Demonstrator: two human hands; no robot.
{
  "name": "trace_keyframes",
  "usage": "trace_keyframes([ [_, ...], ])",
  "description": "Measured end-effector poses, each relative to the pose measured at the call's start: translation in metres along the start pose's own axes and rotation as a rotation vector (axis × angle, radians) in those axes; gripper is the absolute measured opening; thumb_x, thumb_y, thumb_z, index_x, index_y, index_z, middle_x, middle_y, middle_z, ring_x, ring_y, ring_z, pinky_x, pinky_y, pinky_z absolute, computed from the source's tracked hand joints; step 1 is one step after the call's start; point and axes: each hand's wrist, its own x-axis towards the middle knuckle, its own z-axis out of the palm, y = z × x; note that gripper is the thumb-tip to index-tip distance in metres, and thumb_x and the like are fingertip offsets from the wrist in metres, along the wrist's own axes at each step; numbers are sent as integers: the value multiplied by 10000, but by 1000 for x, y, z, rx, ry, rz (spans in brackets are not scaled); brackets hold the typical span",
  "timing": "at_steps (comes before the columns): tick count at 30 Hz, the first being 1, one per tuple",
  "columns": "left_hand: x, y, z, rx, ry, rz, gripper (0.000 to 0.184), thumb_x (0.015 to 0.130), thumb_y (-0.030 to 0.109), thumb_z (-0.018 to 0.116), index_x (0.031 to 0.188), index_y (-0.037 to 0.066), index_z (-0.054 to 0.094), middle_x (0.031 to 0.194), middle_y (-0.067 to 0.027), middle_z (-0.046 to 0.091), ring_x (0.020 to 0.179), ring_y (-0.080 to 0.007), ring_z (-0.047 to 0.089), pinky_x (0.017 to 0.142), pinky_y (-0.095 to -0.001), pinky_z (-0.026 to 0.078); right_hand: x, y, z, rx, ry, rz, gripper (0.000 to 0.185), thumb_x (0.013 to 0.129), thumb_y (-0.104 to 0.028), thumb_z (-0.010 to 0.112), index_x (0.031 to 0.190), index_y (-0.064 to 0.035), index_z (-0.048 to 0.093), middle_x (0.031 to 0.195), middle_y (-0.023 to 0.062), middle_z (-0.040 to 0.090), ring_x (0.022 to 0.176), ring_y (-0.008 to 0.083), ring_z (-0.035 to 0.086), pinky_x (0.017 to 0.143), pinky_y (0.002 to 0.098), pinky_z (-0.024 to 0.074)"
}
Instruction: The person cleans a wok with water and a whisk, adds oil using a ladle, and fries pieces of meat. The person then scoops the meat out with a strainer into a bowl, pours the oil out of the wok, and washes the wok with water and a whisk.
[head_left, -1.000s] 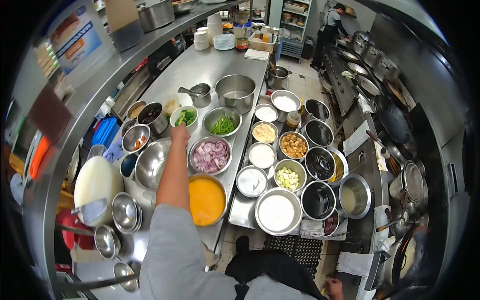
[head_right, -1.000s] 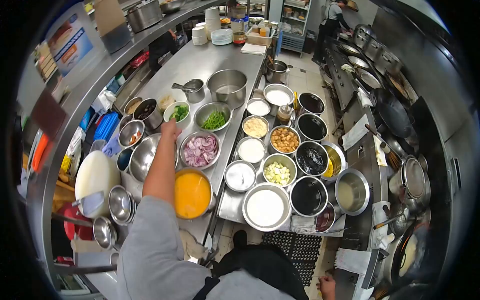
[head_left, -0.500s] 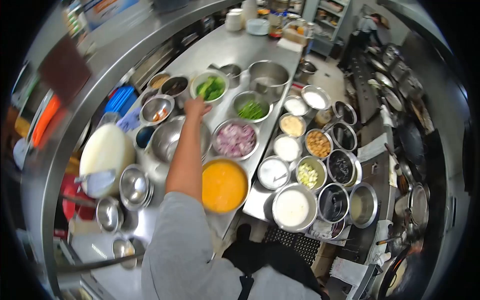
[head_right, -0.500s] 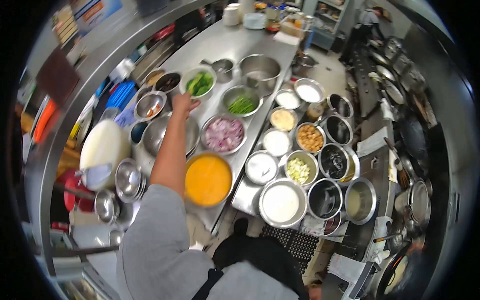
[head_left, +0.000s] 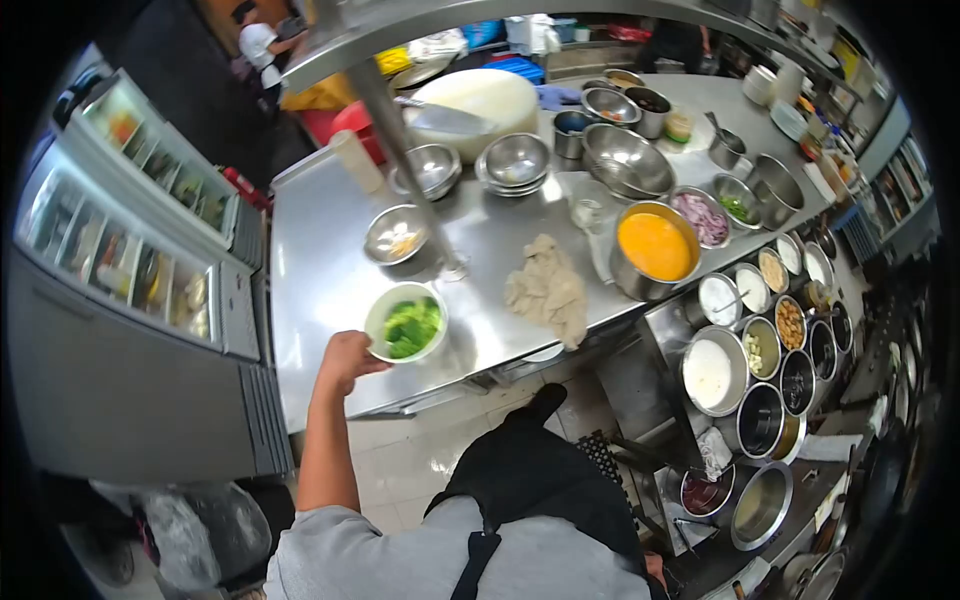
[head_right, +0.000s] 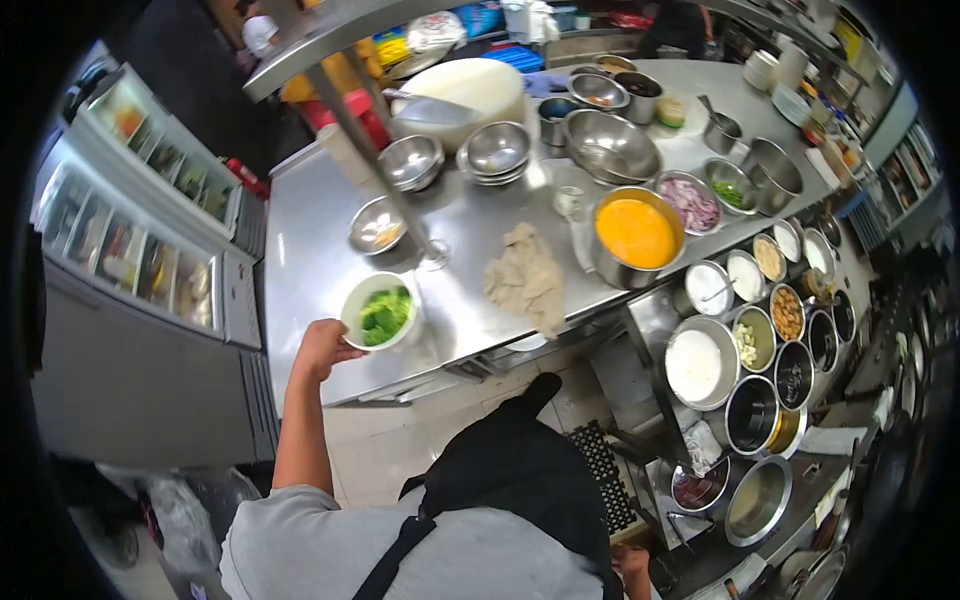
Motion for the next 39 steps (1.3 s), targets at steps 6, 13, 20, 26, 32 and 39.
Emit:
trace_keyframes([
  [6,80,-63,-123,-162,524,202,241,838,62,456,881,-168,509,824,-239,597,649,-328,667,554,-331,601,-14,-95,11,-343,-43,-146,208,847,-207,605,741,-28,601,656,85,597,532,177,551,482,327,408],
  [13,143,-68,-135,-594,568,116,278,889,114,475,969,-152,482,890,-214,599,682,-288,672,522,-294,586,-35,-167,57,-421,-57,-357,242,853,-234,583,715,-37,592,633,110,587,516,212,554,473,357,400],
  [20,148,-56,-36,-612,211,26,607,901,458,551,1061,-121,462,1012,-245,540,817,-311,631,666,-376,575,10,-132,89,2,-128,41,164,854,-191,586,754,-61,593,576,60,535,471,183,524,407,326,381],
  [26,212,-2,7,-310,68,-59,440,920,277,516,1088,-126,464,974,-231,581,703,-280,648,587,-347,571,8,-167,124,-186,-153,-184,155,853,-177,600,772,-45,602,589,44,549,478,166,533,409,317,409],
  [32,171,-37,13,-582,268,75,265,905,105,445,1064,-107,441,916,-229,614,694,-275,673,569,-307,577,-65,-252,194,-196,-18,-162,152,840,-155,629,846,-3,634,631,38,579,517,146,579,437,284,451],
  [39,129,-68,-7,-530,158,45,419,939,313,514,1057,-87,479,985,-223,603,823,-289,660,679,-319,578,-70,-189,150,-179,-111,-109,154,824,-153,652,856,-4,629,669,49,593,513,153,569,446,296,462],
])
